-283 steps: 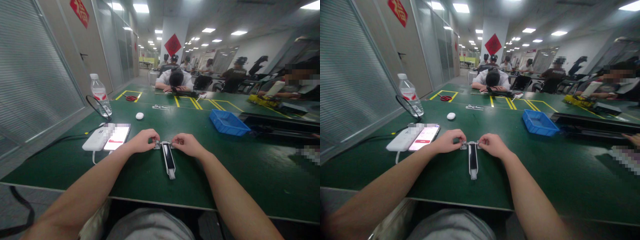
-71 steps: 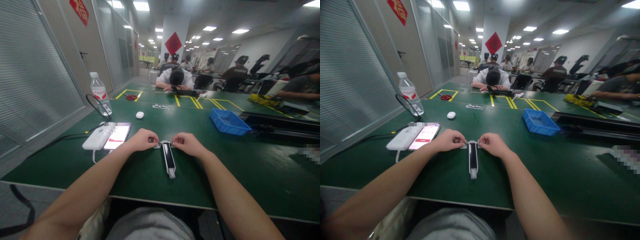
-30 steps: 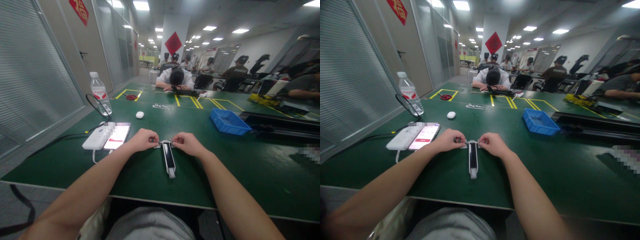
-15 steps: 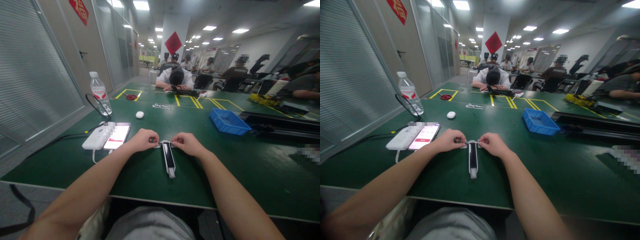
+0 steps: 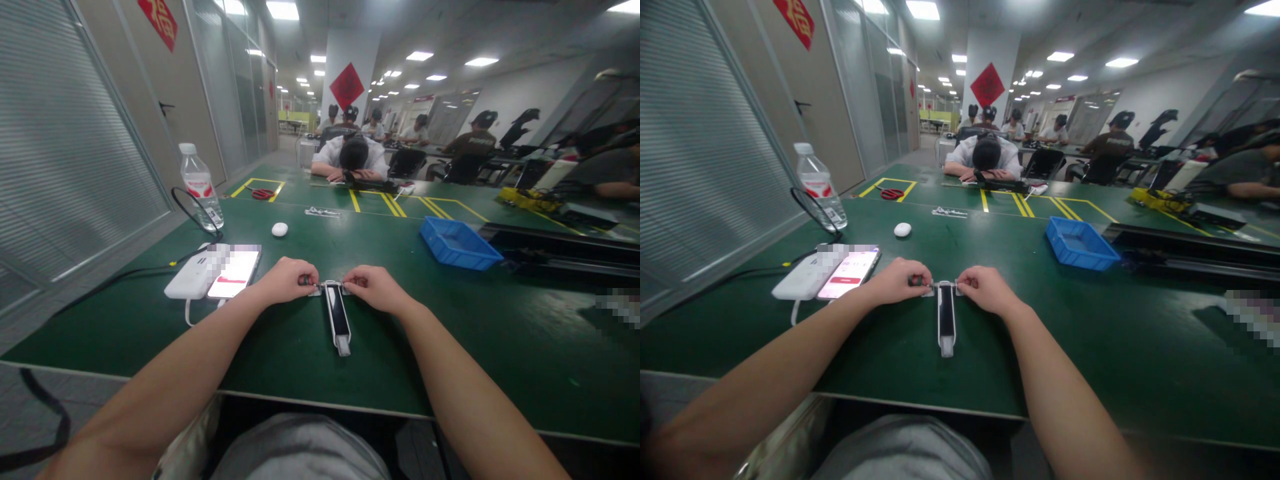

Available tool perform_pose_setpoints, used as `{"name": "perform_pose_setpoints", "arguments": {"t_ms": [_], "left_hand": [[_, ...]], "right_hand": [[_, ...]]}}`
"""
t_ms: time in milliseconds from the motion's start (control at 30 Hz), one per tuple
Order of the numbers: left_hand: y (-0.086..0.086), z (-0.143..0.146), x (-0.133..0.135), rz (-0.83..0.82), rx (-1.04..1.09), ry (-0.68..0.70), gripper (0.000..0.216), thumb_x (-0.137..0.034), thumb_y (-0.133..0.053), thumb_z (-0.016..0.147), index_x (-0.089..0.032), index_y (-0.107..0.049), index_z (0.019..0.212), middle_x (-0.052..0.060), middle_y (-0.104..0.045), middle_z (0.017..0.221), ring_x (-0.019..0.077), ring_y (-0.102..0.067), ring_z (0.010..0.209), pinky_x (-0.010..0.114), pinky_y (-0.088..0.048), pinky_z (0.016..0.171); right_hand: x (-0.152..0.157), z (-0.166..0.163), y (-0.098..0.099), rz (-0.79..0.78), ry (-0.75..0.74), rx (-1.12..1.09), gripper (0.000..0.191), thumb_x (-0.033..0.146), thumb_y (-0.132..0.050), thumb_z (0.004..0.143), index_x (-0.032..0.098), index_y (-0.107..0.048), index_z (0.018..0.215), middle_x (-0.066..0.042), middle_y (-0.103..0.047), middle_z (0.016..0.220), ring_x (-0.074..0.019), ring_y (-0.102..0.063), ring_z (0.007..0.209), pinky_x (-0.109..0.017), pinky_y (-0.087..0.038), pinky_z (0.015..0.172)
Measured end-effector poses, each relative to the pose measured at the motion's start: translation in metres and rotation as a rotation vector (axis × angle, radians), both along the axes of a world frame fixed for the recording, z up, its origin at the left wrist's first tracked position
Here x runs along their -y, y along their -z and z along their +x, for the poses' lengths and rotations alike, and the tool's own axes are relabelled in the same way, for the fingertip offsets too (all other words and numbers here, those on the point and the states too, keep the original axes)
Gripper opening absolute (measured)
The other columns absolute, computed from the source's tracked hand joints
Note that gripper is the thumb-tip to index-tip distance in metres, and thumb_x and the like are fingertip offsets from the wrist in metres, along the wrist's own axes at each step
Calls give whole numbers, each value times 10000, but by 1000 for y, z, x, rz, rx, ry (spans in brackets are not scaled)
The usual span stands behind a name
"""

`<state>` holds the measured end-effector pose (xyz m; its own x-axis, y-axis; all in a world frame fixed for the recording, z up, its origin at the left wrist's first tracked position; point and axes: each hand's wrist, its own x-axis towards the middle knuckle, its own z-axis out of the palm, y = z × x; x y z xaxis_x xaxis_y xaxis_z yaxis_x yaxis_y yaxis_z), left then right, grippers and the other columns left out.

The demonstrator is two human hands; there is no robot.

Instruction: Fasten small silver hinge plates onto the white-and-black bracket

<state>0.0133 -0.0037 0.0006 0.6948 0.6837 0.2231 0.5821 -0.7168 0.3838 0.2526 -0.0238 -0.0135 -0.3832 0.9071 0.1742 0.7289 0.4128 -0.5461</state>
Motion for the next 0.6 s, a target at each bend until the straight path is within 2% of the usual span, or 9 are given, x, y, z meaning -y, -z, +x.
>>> {"name": "perform_pose_setpoints", "arguments": {"t_ms": [300,600], "left_hand": [[-3,-2,2,-6,2,12,151,-305,-634,762,-171,-669,822,-2,-654,767,112,-566,673,199,-392,630],[0,-1,1,-7,-2,-8,122,-263,-623,749,-172,-675,810,-1,-663,753,113,-576,670,200,-393,644]], "right_hand": [[0,0,-1,12,-13,3,130,217,-592,791,182,-711,827,-14,-619,717,-106,-498,603,-233,-386,586],[-1,0,0,0,-10,5,139,218,-588,790,174,-709,841,-13,-615,701,-108,-502,601,-235,-387,589]]}}
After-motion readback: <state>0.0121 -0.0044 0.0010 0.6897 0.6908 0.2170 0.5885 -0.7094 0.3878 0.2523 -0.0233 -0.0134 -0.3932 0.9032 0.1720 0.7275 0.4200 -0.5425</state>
